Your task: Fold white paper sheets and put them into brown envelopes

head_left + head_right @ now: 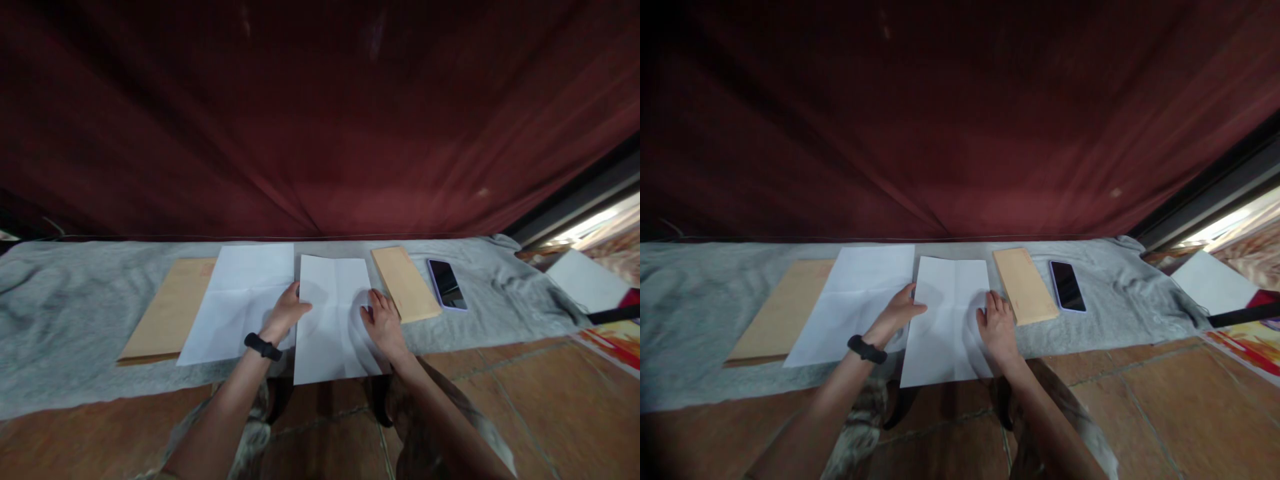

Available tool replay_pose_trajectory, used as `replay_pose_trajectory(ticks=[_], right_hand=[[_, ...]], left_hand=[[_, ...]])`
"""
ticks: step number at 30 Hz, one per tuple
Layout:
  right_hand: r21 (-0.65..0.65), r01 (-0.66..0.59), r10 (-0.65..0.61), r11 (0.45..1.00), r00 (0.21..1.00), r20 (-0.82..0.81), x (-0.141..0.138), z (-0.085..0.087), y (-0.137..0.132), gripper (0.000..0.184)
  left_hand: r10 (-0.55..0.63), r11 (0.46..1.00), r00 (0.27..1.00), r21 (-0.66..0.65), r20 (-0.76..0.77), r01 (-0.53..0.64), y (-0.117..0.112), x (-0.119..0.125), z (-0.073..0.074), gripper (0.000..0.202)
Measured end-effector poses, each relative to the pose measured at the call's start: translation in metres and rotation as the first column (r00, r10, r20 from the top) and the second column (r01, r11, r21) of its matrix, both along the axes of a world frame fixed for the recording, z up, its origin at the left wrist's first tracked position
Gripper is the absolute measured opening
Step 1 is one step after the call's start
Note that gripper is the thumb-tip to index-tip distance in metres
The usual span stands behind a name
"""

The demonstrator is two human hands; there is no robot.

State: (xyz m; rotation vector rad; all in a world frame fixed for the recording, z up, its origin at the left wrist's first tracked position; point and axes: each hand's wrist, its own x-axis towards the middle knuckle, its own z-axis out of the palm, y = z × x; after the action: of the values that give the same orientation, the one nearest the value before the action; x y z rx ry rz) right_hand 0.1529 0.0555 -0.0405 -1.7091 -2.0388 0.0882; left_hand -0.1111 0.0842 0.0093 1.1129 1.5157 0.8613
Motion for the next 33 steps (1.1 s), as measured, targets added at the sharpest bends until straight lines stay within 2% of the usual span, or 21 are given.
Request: replay_pose_trajectory(ticks=[4,9,12,18,23,26,29,31,33], right_hand=[[-0.039,-0.071,0.071,0.997,0.997,-0.016,0.008,0.006,0.003,0.045],[-0.065,-0.272,0.265,0.96,0.959,-0.1,0.028,0.008,0.003,0.063],[-0.076,-0.355,0.338,0.932,0.926,-0.17,0.038,0.009,0.003,0.064],[-0.094,-0.419,0.375,0.903,0.876,-0.302,0.04,0.016,0.003,0.058],[-0.102,-0.396,0.309,0.913,0.831,-0.463,0.031,0.023,0.002,0.04],[-0.125,-0.298,0.179,0.946,0.806,-0.564,0.023,0.027,0.003,0.024],[-0.143,-0.173,0.039,0.975,0.756,-0.653,0.017,0.029,0.007,0.031],[-0.143,-0.138,-0.002,0.98,0.714,-0.7,0.015,0.03,0.011,0.035],[-0.148,-0.104,-0.034,0.983,0.698,-0.715,0.014,0.03,0.015,0.035]], left_hand=[[0.038,0.998,0.998,-0.058,0.041,-0.036,0.0,-0.003,-0.001,0.061],[0.086,0.983,0.974,-0.178,0.209,-0.049,0.0,-0.014,0.003,0.072],[0.102,0.975,0.957,-0.22,0.271,-0.041,0.001,-0.019,0.006,0.069],[0.156,0.963,0.926,-0.263,0.344,-0.064,0.004,-0.022,0.014,0.068],[0.147,0.968,0.916,-0.244,0.373,-0.056,0.0,-0.021,0.021,0.054],[0.245,0.963,0.884,-0.202,0.398,-0.176,0.001,-0.019,0.025,0.055],[0.31,0.951,0.841,-0.146,0.443,-0.273,0.007,-0.019,0.025,0.057],[0.27,0.963,0.856,-0.121,0.442,-0.241,0.01,-0.019,0.023,0.057],[0.214,0.977,0.891,-0.075,0.401,-0.201,0.012,-0.02,0.02,0.066]])
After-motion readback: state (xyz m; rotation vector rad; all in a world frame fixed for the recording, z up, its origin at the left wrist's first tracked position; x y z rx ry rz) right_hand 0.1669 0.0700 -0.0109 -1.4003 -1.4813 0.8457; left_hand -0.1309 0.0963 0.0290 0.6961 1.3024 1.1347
